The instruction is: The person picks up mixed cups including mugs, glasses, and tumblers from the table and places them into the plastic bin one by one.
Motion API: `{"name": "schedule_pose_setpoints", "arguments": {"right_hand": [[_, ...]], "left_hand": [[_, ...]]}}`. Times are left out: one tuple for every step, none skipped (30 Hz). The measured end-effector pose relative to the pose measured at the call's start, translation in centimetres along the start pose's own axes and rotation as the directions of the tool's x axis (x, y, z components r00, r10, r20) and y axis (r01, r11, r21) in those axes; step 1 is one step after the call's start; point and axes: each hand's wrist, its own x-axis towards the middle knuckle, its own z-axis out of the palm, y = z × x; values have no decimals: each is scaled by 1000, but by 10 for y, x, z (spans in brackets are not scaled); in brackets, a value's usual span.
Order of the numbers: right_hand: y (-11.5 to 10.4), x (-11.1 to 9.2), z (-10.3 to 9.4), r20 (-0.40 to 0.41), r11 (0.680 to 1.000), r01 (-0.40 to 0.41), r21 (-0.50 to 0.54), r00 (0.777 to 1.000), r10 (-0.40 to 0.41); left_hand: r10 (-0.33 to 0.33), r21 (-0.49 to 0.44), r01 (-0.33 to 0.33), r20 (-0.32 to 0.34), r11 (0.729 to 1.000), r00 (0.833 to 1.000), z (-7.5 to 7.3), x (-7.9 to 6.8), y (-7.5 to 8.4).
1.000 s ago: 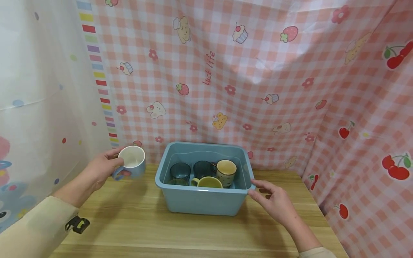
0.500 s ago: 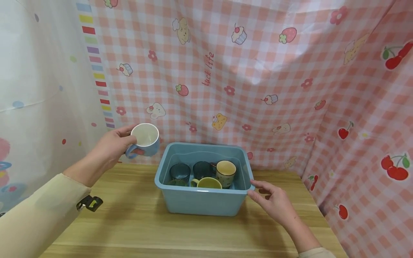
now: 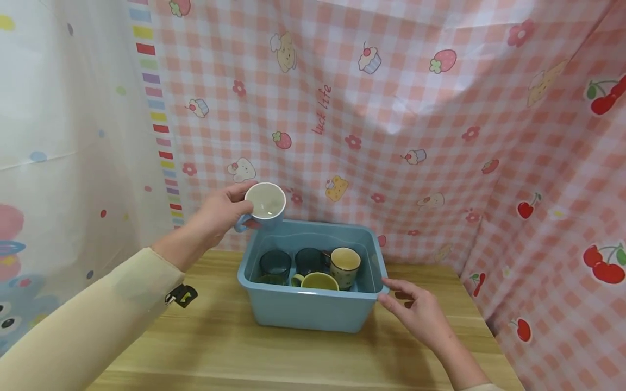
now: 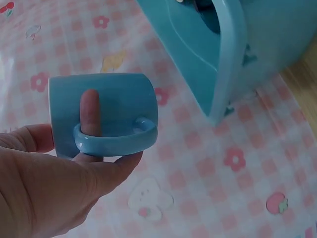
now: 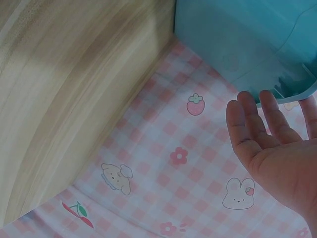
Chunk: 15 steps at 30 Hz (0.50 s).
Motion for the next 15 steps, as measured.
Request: {"name": "schedule_pose_setpoints", "arguments": {"right_hand": [[0,0,0,1,1000,1,2,1000,-1],[0,-1,0,2,1000,1,6,1000,-1],[1,-1,0,1,1000,2,4,1000,-2],[1,-1,1,-1,1000,3,1,1000,-3],[1,-1,1,-4,1000,5,1,1000,-5],[1,-1,1,-7,1000,5,0,1000,-5],[1,-1,1,-8,1000,4,-1,1000,-4],[1,-1,1,-8,1000,3,-3,1000,-3],[1,-1,0,-7,1000,1,-4,1000,-1],[1,-1,0,-5,1000,-1,-4,1000,1],[1,-1,0,-3,1000,-3,-2,1000,3],[1,-1,0,-2,1000,-4,-3,1000,4],[1,-1,0,-1,1000,-3,-1,1000,3],[1,0,0,0,1000,-2,1,1000,2],[1,0,0,0,1000,-1,4,1000,1]], "left_hand": [[5,-11,-5,6,1000,1000,5,2,-1],[5,-23,-4,12,1000,1000,11,4,-2],[2,-31,-1,18,1000,1000,17,6,-2],[-1,-34,1,21,999,1000,23,7,-3],[-1,-38,2,32,999,999,29,9,-3],[-5,-36,6,40,999,999,35,10,-4],[-6,-32,7,49,999,999,41,11,-4],[-11,-31,13,59,999,998,47,11,-4],[-14,-32,16,64,999,998,53,11,-5],[-17,-36,20,68,999,998,59,12,-6],[-20,-41,23,76,999,997,65,13,-6],[-22,-46,25,78,999,997,71,14,-8],[-22,-57,27,81,998,996,77,15,-8],[-28,-67,33,84,997,996,83,16,-9],[-33,-71,39,87,997,996,89,17,-9]]}}
